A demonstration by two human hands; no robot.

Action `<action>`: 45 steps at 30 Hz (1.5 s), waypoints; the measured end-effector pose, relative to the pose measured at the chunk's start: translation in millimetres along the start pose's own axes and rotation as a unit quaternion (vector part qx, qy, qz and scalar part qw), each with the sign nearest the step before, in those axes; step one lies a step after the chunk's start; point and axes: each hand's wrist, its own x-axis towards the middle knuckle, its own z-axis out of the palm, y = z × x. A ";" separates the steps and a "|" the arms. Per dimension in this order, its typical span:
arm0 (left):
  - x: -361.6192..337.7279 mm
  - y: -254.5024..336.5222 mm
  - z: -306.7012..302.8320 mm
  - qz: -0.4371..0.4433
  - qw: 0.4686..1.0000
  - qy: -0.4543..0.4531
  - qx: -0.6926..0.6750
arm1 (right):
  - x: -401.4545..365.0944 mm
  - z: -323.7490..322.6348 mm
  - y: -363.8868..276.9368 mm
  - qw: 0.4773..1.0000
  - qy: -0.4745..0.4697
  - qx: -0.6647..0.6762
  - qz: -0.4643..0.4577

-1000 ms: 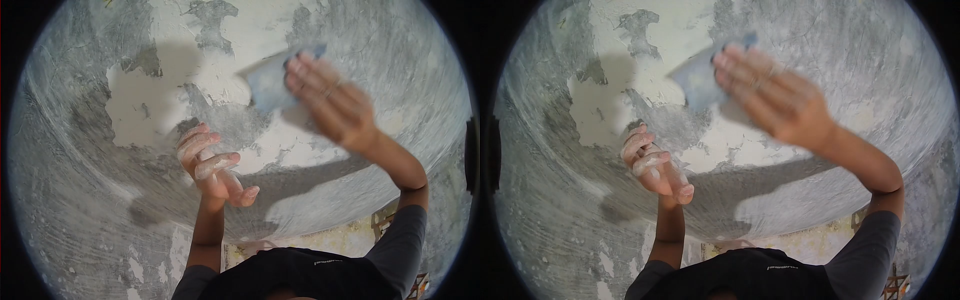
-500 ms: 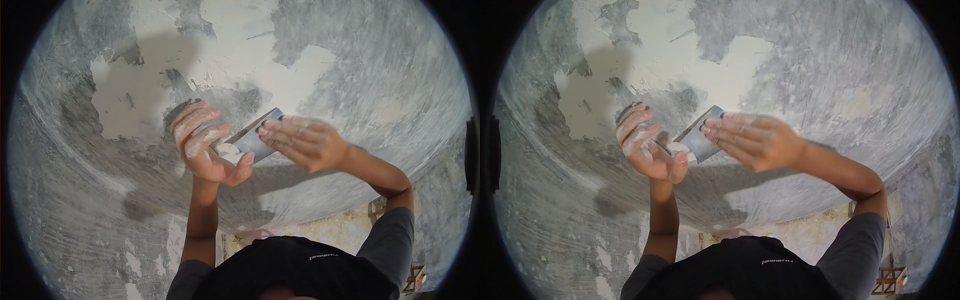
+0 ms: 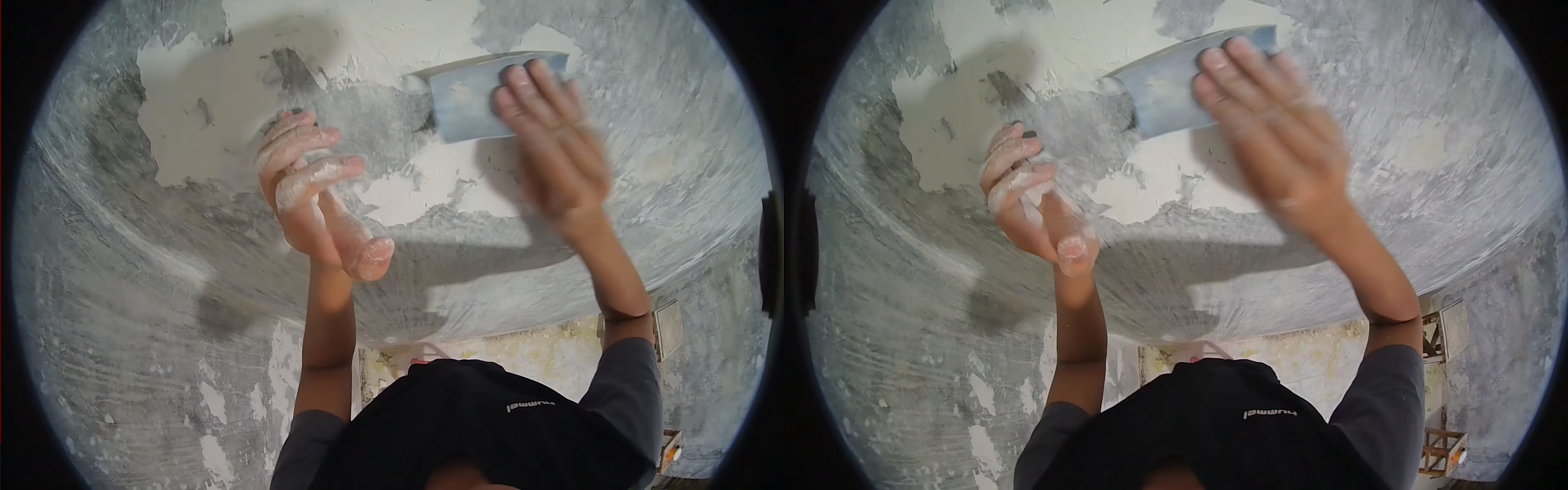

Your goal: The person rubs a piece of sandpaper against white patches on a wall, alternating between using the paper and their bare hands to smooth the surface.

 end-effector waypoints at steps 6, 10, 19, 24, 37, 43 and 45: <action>3.6 -1.2 -0.9 -0.019 0.999 0.019 -0.026 | -27.3 19.1 -19.6 0.978 -0.116 0.087 -0.152; 1.0 -1.1 -0.8 -0.010 1.000 -0.002 -0.011 | -2.3 8.8 -7.8 0.999 0.001 -0.033 -0.036; 2.4 -4.0 -4.0 -0.014 0.999 -0.021 -0.021 | 2.5 4.9 -23.1 0.997 -0.042 -0.021 -0.057; 1.8 -11.4 -8.7 -0.016 0.995 -0.044 -0.093 | -34.4 31.8 -38.8 0.984 -0.087 0.066 -0.141; 4.4 -10.5 -15.4 -0.017 0.991 -0.084 -0.102 | -6.0 20.7 -26.3 0.986 -0.049 0.017 -0.155; 6.2 -6.2 -12.4 -0.016 0.993 -0.082 -0.086 | -29.3 28.7 -22.9 0.974 -0.080 0.050 -0.205; 4.8 -7.4 -13.6 -0.011 0.993 -0.091 -0.079 | -7.6 19.9 -23.8 0.982 -0.055 0.022 -0.177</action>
